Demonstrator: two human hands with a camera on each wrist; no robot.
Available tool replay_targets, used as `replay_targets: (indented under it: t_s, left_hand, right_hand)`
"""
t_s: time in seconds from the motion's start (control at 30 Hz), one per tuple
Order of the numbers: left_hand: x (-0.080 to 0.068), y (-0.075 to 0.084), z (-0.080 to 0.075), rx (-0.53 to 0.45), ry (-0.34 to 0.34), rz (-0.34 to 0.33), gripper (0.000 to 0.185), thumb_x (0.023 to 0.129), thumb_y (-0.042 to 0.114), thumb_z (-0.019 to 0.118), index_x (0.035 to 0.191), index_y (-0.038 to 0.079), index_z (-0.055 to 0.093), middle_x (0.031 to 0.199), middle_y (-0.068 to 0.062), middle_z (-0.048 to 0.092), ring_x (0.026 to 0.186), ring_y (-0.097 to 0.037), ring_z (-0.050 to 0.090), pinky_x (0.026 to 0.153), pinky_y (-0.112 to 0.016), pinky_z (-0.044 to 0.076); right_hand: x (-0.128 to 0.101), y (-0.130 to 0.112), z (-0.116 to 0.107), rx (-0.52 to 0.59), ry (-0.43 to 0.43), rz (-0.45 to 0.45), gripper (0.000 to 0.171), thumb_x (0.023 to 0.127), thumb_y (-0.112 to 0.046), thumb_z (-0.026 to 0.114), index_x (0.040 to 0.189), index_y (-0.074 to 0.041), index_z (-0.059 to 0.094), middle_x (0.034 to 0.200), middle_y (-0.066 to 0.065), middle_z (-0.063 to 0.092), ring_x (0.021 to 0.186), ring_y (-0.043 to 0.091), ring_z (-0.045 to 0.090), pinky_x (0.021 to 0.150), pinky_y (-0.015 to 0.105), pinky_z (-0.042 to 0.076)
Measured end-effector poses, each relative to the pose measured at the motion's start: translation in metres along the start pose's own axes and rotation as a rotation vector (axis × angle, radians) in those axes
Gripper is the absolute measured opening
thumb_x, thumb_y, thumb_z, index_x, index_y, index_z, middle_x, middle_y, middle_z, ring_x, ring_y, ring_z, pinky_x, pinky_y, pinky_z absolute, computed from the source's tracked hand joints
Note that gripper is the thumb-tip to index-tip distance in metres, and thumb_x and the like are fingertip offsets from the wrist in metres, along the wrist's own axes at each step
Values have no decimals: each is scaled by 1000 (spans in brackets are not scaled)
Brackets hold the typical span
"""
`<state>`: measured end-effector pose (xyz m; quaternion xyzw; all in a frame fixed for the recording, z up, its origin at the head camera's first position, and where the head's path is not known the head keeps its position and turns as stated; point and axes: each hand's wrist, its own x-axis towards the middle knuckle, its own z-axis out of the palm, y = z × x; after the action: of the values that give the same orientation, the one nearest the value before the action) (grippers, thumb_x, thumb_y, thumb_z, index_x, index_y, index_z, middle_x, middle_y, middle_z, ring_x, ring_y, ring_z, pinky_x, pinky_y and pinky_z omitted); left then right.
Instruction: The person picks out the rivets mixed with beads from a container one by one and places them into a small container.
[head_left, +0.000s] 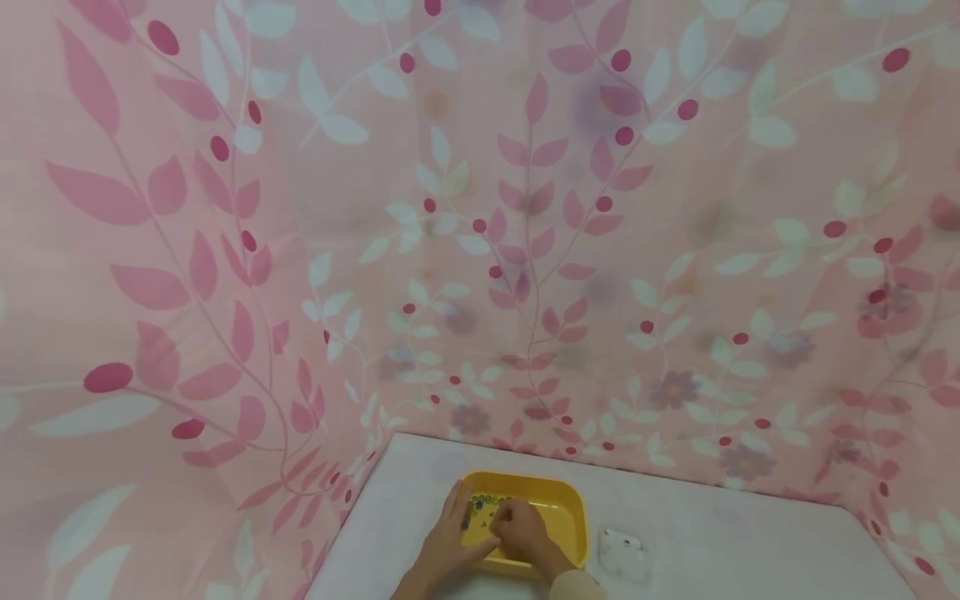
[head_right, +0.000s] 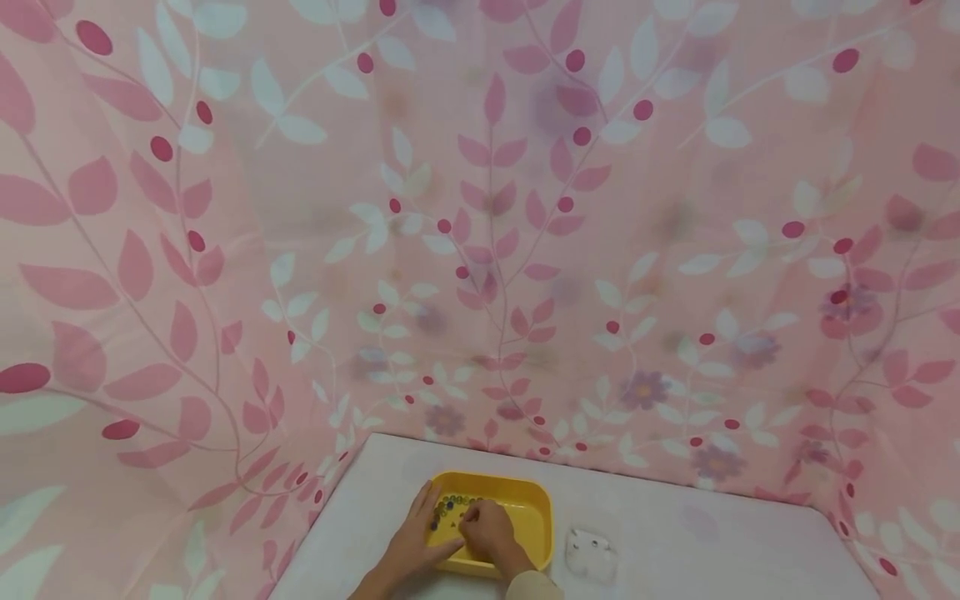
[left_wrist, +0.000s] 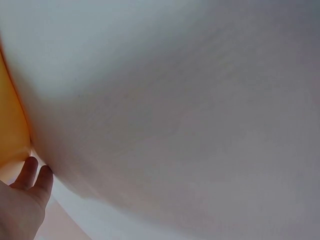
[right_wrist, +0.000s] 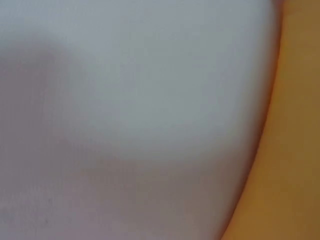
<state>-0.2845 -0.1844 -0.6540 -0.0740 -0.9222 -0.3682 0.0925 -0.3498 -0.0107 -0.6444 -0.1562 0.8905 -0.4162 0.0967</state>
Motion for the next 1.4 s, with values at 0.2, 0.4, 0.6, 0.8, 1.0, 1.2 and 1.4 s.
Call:
replay_targets:
  t_s: [0.2, 0.4, 0.6, 0.8, 1.0, 1.2, 1.4]
  left_hand:
    - [1, -4, 1, -16, -4, -22, 106, 79, 65, 71, 159, 15, 21, 165, -16, 16, 129, -43, 51, 85, -60, 54]
    - [0, -4, 1, -37, -19, -1, 108, 80, 63, 71, 159, 12, 18, 164, -21, 14, 120, -42, 56, 72, -50, 57]
    - [-2, -1, 4, -41, -22, 19, 106, 82, 60, 71, 160, 13, 14, 164, -23, 13, 115, -41, 60, 63, -40, 56]
    - [-3, 2, 2, -35, -23, 19, 104, 83, 56, 72, 159, 13, 16, 163, -23, 14, 121, -47, 55, 67, -49, 58]
    - [-2, 1, -3, -19, -15, 26, 104, 84, 56, 72, 159, 8, 17, 164, -24, 13, 126, -48, 52, 78, -58, 56]
    - [-5, 1, -2, -32, -18, 21, 103, 84, 55, 72, 158, 9, 18, 164, -21, 12, 132, -50, 45, 86, -63, 53]
    - [-2, 0, -1, -19, -8, 28, 101, 82, 55, 73, 158, 10, 23, 164, -22, 14, 128, -52, 47, 82, -63, 54]
  right_hand:
    - [-6, -4, -5, 115, 28, -67, 6, 75, -4, 73, 80, -2, 70, 75, -1, 64, 72, 13, 55, 61, 27, 48]
    - [-10, -9, -11, 111, -5, -173, 3, 76, -3, 74, 79, -4, 73, 75, -3, 68, 69, 7, 56, 59, 23, 50]
    - [-19, -11, -21, 68, 2, -306, 3, 80, -4, 75, 81, -2, 73, 76, 0, 72, 69, 3, 60, 61, 22, 52]
    - [-24, -8, -34, 51, 14, -338, 3, 81, -2, 75, 83, -4, 74, 82, 3, 74, 71, 2, 63, 62, 20, 54]
    - [-29, -12, -56, 89, -30, -242, 9, 86, -11, 75, 90, -2, 74, 86, 0, 73, 72, 3, 61, 61, 20, 53]
    - [-39, -17, -74, 222, -24, -208, 15, 87, -13, 75, 92, 1, 73, 88, 6, 74, 67, 6, 63, 55, 20, 53]
    - [-41, -20, -90, 238, -14, -201, 12, 87, -9, 74, 92, 1, 74, 84, 5, 74, 61, 3, 58, 49, 17, 48]
